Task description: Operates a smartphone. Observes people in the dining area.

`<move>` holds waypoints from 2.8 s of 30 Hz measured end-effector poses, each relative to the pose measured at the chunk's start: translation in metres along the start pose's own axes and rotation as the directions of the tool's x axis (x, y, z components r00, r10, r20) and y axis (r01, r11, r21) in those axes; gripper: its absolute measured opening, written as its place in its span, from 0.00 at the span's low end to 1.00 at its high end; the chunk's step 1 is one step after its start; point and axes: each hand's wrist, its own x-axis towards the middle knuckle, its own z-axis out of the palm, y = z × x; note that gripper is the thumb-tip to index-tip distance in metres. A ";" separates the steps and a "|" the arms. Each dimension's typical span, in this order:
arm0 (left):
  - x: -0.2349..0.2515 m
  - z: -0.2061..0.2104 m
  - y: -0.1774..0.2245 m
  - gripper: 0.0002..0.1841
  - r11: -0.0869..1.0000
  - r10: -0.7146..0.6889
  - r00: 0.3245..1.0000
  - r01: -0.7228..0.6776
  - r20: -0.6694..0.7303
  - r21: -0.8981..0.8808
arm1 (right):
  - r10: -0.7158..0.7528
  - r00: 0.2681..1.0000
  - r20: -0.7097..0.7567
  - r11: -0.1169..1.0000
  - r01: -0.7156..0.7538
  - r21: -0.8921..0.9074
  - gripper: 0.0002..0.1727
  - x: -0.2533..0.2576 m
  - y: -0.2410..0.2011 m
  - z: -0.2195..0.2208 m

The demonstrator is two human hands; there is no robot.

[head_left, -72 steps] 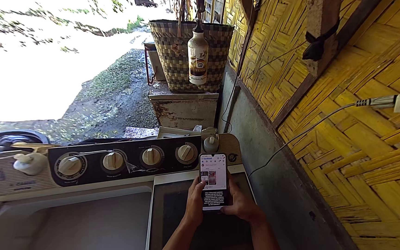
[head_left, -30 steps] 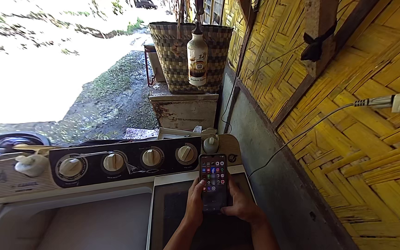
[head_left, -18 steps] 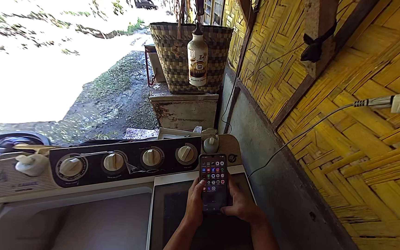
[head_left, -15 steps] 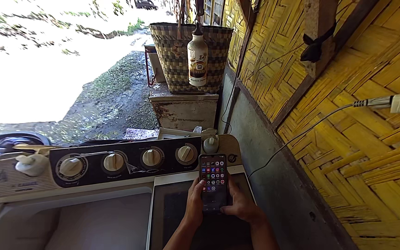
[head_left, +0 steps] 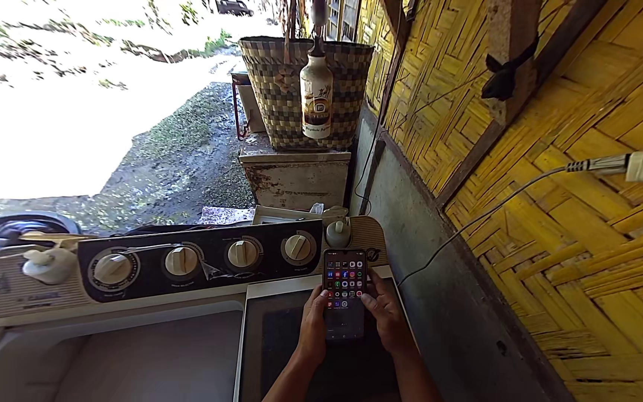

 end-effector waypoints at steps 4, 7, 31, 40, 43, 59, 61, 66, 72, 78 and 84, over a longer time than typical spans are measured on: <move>-0.001 -0.001 -0.003 0.23 0.996 0.024 0.997 -0.031 0.075 0.086 | -0.147 0.986 -0.077 0.989 0.147 -0.013 0.38 0.004 0.008 -0.006; -0.002 -0.003 -0.005 0.24 0.984 0.034 0.979 -0.068 0.200 0.164 | -0.209 0.963 -0.168 0.977 0.214 0.009 0.34 0.004 0.011 -0.014; -0.002 -0.006 -0.005 0.24 0.973 0.036 0.953 -0.102 0.299 0.208 | -0.247 0.942 -0.228 0.927 0.298 0.226 0.25 0.008 0.008 -0.023; -0.002 -0.005 -0.006 0.25 0.974 0.025 0.959 -0.086 0.284 0.208 | -0.173 0.964 -0.200 0.966 0.206 0.158 0.40 0.005 0.005 -0.007; -0.003 -0.005 -0.005 0.24 0.974 0.021 0.961 -0.083 0.277 0.211 | -0.181 0.960 -0.216 0.972 0.207 0.107 0.42 0.005 0.004 -0.002; -0.008 0.000 -0.005 0.24 0.962 0.089 0.967 -0.146 0.240 0.232 | -0.210 0.883 -0.420 0.973 0.145 -0.182 0.44 0.012 -0.003 0.022; -0.010 0.001 -0.006 0.25 0.956 0.117 0.964 -0.174 0.237 0.237 | -0.231 0.868 -0.439 0.964 0.144 -0.223 0.44 0.012 -0.002 0.024; -0.013 0.002 -0.007 0.24 0.945 0.163 0.958 -0.221 0.235 0.243 | -0.276 0.860 -0.428 0.951 0.181 -0.249 0.43 0.011 -0.001 0.024; -0.014 0.004 -0.005 0.24 0.966 0.105 0.976 -0.145 0.189 0.213 | -0.167 0.937 -0.307 0.986 0.149 -0.081 0.41 0.009 -0.005 0.015; -0.017 0.008 -0.005 0.24 0.992 0.052 0.984 -0.071 0.173 0.103 | -0.024 0.975 -0.220 1.000 0.024 0.000 0.45 -0.008 -0.023 0.011; -0.015 0.007 -0.010 0.25 0.997 0.033 0.989 -0.042 0.147 0.060 | -0.057 0.966 -0.251 0.982 0.009 -0.189 0.48 -0.043 -0.040 -0.011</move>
